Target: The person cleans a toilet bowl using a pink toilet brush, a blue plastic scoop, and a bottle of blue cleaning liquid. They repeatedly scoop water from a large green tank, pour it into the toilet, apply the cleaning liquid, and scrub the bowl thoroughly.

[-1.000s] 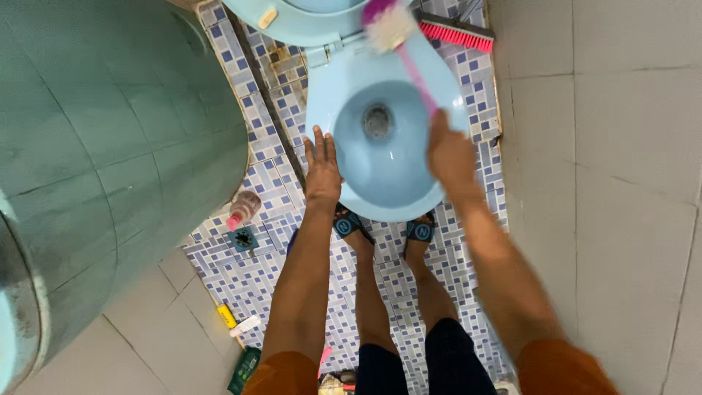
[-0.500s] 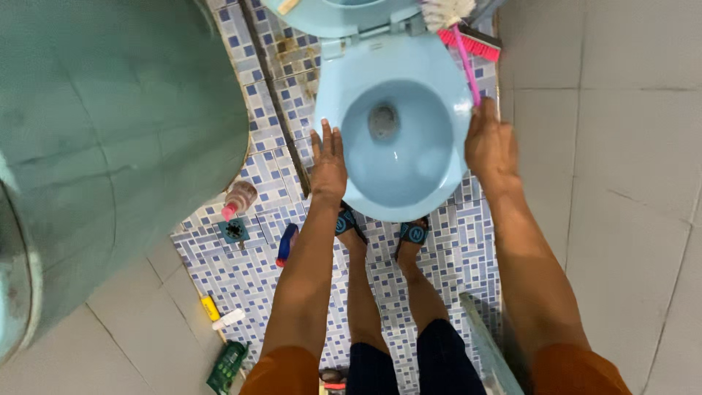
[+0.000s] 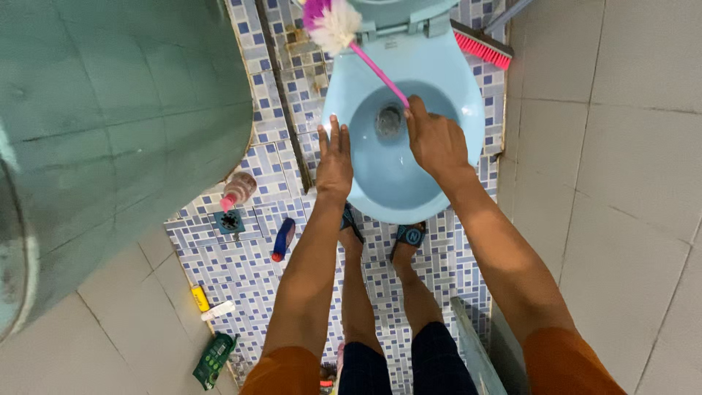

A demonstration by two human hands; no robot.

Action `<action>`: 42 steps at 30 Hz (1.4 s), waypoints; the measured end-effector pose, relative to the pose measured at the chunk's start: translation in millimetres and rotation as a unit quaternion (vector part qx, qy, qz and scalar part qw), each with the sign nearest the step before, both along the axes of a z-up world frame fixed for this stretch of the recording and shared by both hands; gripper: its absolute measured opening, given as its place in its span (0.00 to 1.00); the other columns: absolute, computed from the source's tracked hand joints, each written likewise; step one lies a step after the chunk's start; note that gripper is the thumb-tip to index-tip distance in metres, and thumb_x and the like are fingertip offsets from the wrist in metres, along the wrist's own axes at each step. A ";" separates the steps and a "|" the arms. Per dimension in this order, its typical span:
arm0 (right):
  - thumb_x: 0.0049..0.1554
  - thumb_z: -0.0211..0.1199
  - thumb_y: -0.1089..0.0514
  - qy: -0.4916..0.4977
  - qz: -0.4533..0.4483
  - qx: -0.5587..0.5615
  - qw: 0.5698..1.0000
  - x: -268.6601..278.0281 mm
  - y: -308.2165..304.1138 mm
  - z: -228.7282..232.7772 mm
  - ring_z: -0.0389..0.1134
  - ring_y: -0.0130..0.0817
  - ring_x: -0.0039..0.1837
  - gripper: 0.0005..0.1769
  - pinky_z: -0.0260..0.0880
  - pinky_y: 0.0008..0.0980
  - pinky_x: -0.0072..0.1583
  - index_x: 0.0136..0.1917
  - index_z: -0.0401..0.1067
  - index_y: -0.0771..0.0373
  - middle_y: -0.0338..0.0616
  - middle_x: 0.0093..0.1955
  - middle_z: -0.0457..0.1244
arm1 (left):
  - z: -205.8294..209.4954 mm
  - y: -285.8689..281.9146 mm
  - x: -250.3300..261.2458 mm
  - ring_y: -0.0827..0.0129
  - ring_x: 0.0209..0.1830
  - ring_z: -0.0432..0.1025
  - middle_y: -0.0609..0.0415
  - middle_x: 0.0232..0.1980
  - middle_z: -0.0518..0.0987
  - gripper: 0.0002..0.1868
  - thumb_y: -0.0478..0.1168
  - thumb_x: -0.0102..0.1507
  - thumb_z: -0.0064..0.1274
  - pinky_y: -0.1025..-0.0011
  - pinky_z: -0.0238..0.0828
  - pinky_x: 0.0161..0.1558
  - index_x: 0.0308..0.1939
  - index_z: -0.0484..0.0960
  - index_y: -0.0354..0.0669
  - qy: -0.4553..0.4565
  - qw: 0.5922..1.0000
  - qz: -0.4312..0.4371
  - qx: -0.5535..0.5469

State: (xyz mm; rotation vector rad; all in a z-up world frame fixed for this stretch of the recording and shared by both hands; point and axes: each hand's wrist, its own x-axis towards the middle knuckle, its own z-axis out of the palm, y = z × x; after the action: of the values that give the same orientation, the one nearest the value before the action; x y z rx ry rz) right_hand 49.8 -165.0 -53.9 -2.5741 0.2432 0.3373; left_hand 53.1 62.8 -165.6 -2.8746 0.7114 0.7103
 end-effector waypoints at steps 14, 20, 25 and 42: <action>0.71 0.49 0.51 0.038 -0.054 0.002 0.998 -18.9 -15.5 -31.4 0.67 0.68 0.37 0.15 0.64 0.64 0.39 0.68 0.61 0.55 0.62 0.34 0.65 | 25.0 -9.7 12.6 0.43 0.84 0.35 0.50 0.85 0.28 0.50 0.15 0.60 0.38 0.72 0.79 0.53 0.82 0.42 0.47 0.128 0.990 0.067 -0.002; 0.71 0.48 0.52 -0.005 -0.042 0.057 0.997 -3.2 -9.1 -34.7 0.66 0.68 0.35 0.16 0.63 0.63 0.37 0.69 0.59 0.60 0.61 0.33 0.65 | 3.4 -2.2 0.9 0.40 0.82 0.36 0.48 0.84 0.28 0.50 0.15 0.57 0.39 0.71 0.77 0.57 0.81 0.44 0.46 0.071 0.996 0.049 -0.015; 0.71 0.46 0.51 -0.014 -0.058 0.069 0.996 -1.7 3.4 -27.4 0.66 0.67 0.35 0.16 0.61 0.64 0.38 0.68 0.60 0.59 0.62 0.32 0.64 | 7.7 -5.9 2.4 0.43 0.83 0.34 0.49 0.84 0.27 0.51 0.15 0.58 0.38 0.75 0.79 0.53 0.81 0.41 0.47 0.116 0.992 0.039 0.022; 0.70 0.46 0.49 0.038 -0.020 0.035 0.998 7.4 21.8 -13.5 0.67 0.64 0.32 0.20 0.65 0.60 0.35 0.70 0.60 0.60 0.60 0.31 0.65 | 17.2 -4.0 8.0 0.48 0.85 0.33 0.56 0.85 0.29 0.48 0.16 0.61 0.38 0.74 0.79 0.52 0.82 0.45 0.51 0.163 0.981 0.102 -0.015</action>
State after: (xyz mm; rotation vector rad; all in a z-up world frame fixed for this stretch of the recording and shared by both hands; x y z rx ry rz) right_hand 57.1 -143.2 -67.4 -2.4867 0.3039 0.4235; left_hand 61.1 58.8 -148.4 -2.9175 0.4610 1.2287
